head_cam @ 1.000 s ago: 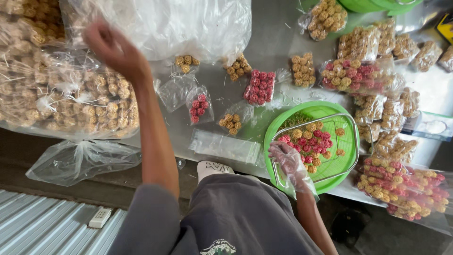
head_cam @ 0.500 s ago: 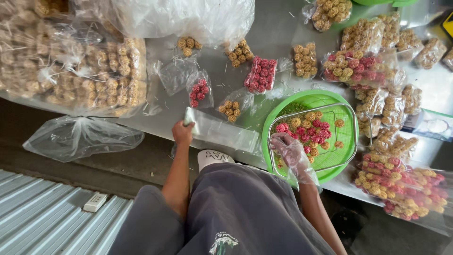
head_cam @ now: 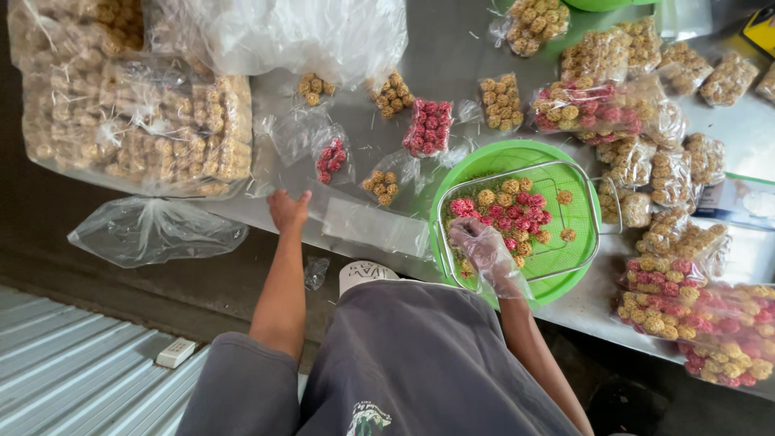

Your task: The person scoops small round snack balls from a green strainer into clear plastic bags using a gloved hand. They place the filled bags on a metal table next to other packaged snacks. The person repeats this process for both yellow and red snack balls.

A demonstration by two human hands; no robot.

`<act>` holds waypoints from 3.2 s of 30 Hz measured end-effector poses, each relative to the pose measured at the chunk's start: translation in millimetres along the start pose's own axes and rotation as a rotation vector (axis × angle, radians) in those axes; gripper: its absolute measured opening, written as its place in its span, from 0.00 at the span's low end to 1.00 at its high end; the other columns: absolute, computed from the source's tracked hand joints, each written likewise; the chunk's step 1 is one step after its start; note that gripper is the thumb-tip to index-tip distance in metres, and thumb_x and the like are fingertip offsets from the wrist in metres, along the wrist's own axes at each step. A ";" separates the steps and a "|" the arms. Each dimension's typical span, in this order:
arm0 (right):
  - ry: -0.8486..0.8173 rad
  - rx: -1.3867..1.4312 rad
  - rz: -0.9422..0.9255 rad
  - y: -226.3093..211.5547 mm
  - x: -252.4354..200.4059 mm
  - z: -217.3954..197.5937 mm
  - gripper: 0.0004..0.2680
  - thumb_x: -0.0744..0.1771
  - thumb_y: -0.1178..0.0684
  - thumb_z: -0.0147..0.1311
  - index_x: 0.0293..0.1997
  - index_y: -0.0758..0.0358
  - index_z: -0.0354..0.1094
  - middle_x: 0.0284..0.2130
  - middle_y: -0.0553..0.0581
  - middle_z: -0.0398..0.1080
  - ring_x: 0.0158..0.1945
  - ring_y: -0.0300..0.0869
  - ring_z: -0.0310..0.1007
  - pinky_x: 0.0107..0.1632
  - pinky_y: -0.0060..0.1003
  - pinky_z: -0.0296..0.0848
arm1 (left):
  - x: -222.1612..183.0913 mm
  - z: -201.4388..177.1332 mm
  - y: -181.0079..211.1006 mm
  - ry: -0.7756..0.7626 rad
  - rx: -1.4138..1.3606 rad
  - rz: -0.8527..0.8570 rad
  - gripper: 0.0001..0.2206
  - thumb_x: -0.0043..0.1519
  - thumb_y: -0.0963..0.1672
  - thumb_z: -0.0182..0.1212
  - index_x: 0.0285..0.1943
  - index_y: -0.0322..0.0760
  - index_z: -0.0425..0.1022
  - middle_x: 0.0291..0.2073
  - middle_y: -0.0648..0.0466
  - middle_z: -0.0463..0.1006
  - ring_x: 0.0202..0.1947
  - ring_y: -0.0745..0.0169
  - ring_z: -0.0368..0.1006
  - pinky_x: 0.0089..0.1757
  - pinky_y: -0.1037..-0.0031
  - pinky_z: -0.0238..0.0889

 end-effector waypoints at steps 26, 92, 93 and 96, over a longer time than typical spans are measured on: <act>0.005 0.050 -0.193 -71.9 -60.5 -14.5 0.14 0.66 0.53 0.58 0.57 0.62 0.69 0.49 0.52 0.76 0.49 0.36 0.77 0.51 0.28 0.77 | -147.1 -77.6 176.2 -0.476 -1.048 0.150 0.06 0.64 0.38 0.62 0.49 0.32 0.75 0.38 0.52 0.81 0.37 0.65 0.81 0.37 0.75 0.75; 0.480 -0.267 -0.424 -81.8 -123.9 -92.6 0.08 0.65 0.57 0.60 0.45 0.65 0.71 0.28 0.58 0.76 0.27 0.41 0.73 0.32 0.36 0.73 | -313.5 -76.6 392.9 -0.573 -0.576 0.605 0.10 0.65 0.41 0.59 0.50 0.28 0.80 0.44 0.47 0.82 0.40 0.58 0.77 0.44 0.69 0.71; 0.465 -0.270 -0.375 -85.2 -123.7 -94.5 0.06 0.66 0.56 0.61 0.43 0.65 0.72 0.26 0.58 0.75 0.26 0.41 0.72 0.31 0.36 0.72 | -310.3 -80.2 395.0 -0.539 -0.618 0.630 0.09 0.65 0.41 0.60 0.48 0.29 0.81 0.44 0.48 0.82 0.41 0.59 0.77 0.43 0.70 0.71; 0.431 -0.142 -0.334 -91.8 -128.8 -108.6 0.03 0.66 0.57 0.59 0.39 0.64 0.73 0.26 0.55 0.74 0.25 0.37 0.69 0.26 0.35 0.68 | -305.2 -86.6 405.0 -0.526 -0.665 0.687 0.09 0.62 0.39 0.58 0.47 0.32 0.82 0.46 0.50 0.82 0.41 0.61 0.77 0.41 0.71 0.72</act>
Point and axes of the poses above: each hand's wrist, its own x-axis towards the middle knuckle, its own z-axis out of the palm, y = z × x, the point moved 4 cm from there along x, towards the middle knuckle
